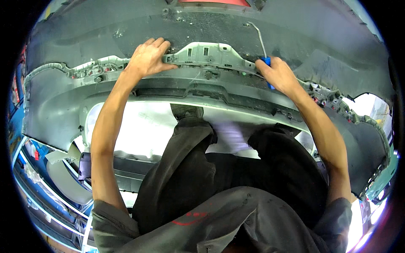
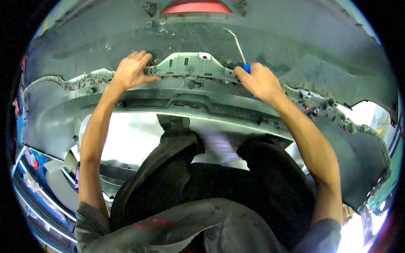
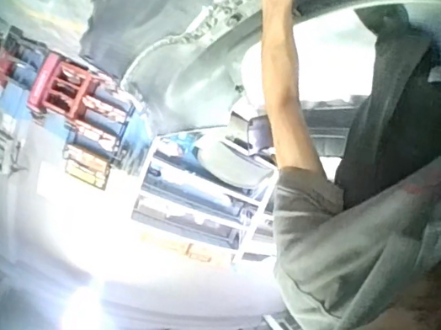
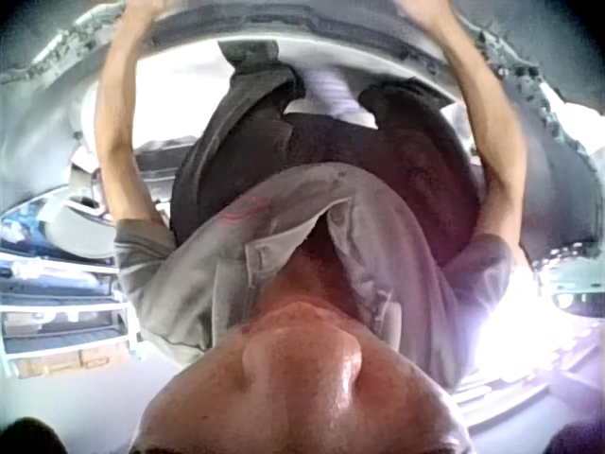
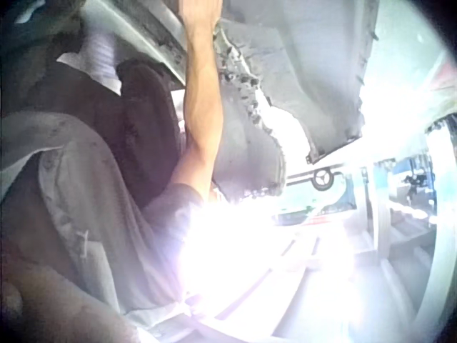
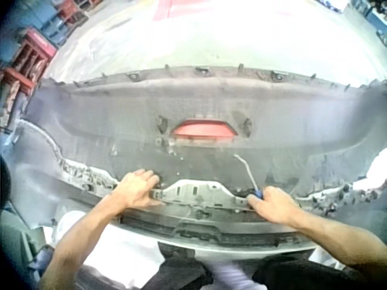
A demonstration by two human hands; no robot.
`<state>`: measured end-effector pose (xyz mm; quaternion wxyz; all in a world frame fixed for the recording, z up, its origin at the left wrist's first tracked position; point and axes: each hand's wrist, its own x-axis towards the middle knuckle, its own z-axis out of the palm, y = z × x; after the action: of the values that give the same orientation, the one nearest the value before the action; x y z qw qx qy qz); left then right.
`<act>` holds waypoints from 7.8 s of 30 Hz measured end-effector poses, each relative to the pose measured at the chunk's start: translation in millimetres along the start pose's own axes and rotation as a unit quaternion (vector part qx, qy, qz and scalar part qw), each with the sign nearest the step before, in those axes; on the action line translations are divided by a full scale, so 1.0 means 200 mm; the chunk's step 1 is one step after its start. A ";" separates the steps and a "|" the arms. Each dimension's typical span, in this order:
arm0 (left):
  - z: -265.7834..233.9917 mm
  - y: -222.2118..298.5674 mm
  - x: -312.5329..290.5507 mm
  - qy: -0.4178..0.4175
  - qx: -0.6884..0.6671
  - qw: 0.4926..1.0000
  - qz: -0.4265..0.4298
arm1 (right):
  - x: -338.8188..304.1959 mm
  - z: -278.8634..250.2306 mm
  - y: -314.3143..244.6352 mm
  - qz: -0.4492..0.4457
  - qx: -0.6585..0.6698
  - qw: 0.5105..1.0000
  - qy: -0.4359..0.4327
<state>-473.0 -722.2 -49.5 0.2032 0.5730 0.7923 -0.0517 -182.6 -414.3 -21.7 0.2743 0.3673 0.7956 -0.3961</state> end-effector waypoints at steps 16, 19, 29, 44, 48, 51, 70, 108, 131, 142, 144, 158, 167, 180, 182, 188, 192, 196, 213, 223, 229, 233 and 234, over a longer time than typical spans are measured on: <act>-0.08 -0.04 0.06 0.008 -0.022 0.991 0.134 | 0.02 0.15 0.05 -0.035 -0.191 0.937 0.292; -0.11 -0.03 0.11 -0.032 -0.015 0.985 0.171 | 0.03 0.15 0.07 -0.023 -0.172 0.951 0.257; -0.38 0.18 0.29 -0.218 0.073 0.968 0.097 | 0.00 0.16 0.06 -0.095 -0.169 0.939 0.285; -0.09 0.54 0.65 -0.115 -0.133 0.984 0.026 | 0.11 0.17 0.08 -0.065 -0.103 0.960 0.250; -0.06 0.54 0.65 -0.125 -0.124 0.984 0.039 | 0.13 0.16 0.09 -0.045 -0.054 0.971 0.229; -0.08 0.53 0.71 -0.143 -0.125 0.978 0.085 | 0.14 0.13 0.08 -0.029 -0.026 0.978 0.205; -0.02 0.54 0.79 -0.211 -0.156 0.965 -0.014 | -0.18 -0.13 0.10 -0.116 0.203 0.913 0.335; -0.06 0.51 0.75 -0.214 -0.170 0.961 0.044 | -0.42 0.47 -0.07 -0.028 -0.190 0.970 0.149; -0.13 0.55 0.70 -0.225 -0.193 0.952 0.070 | -0.34 0.26 -0.23 0.269 0.251 0.922 -0.121; -0.05 0.55 0.74 -0.189 -0.164 0.966 0.058 | -0.56 0.20 -0.01 0.026 -0.044 0.992 0.117; -0.08 0.54 0.75 -0.205 -0.169 0.963 0.050 | -0.53 0.10 -0.04 0.052 -0.004 0.991 0.122; 0.03 0.46 0.88 -0.188 -0.180 0.956 0.131 | 0.16 0.18 -0.17 0.004 -0.020 0.997 0.076; 0.06 0.53 0.97 -0.179 -0.330 0.926 0.029 | 0.10 0.26 -0.24 0.035 -0.045 0.987 0.148; 0.13 0.53 1.03 -0.112 -0.220 0.969 0.003 | 0.15 0.29 -0.15 -0.019 -0.007 0.989 0.148; 0.11 0.54 1.04 -0.127 -0.226 0.966 -0.010 | 0.14 0.24 -0.15 -0.017 -0.003 0.993 0.119; -0.03 0.53 0.84 -0.200 -0.245 0.948 0.031 | 0.17 0.18 -0.15 -0.012 0.019 0.998 0.062; -0.12 0.55 0.79 -0.293 -0.282 0.906 0.112 | 0.17 0.17 -0.07 -0.021 0.067 0.995 0.064; -0.15 0.60 0.74 -0.254 -0.184 0.932 0.183 | 0.03 0.02 -0.02 -0.010 0.187 0.970 0.158; -0.19 0.63 0.80 -0.250 -0.101 0.926 0.263 | -0.63 0.09 0.25 -0.128 -0.052 0.990 -0.011; -0.13 0.60 0.79 -0.208 -0.131 0.929 0.279 | -0.51 0.28 0.19 -0.169 -0.115 0.976 0.069; -0.18 0.64 0.80 -0.277 -0.126 0.925 0.228 | -0.43 0.35 0.19 -0.159 -0.140 0.971 0.107; -0.17 0.63 0.79 -0.263 -0.137 0.929 0.221 | -0.40 0.35 0.19 -0.145 -0.137 0.975 0.096; -0.14 0.61 0.79 -0.256 -0.140 0.934 0.208 | -0.40 0.35 0.19 -0.144 -0.135 0.976 0.093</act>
<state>-407.7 -532.2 -65.0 0.4833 0.6581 0.5758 -0.0423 -94.7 -485.8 -17.4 0.1864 0.2442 0.9080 -0.2848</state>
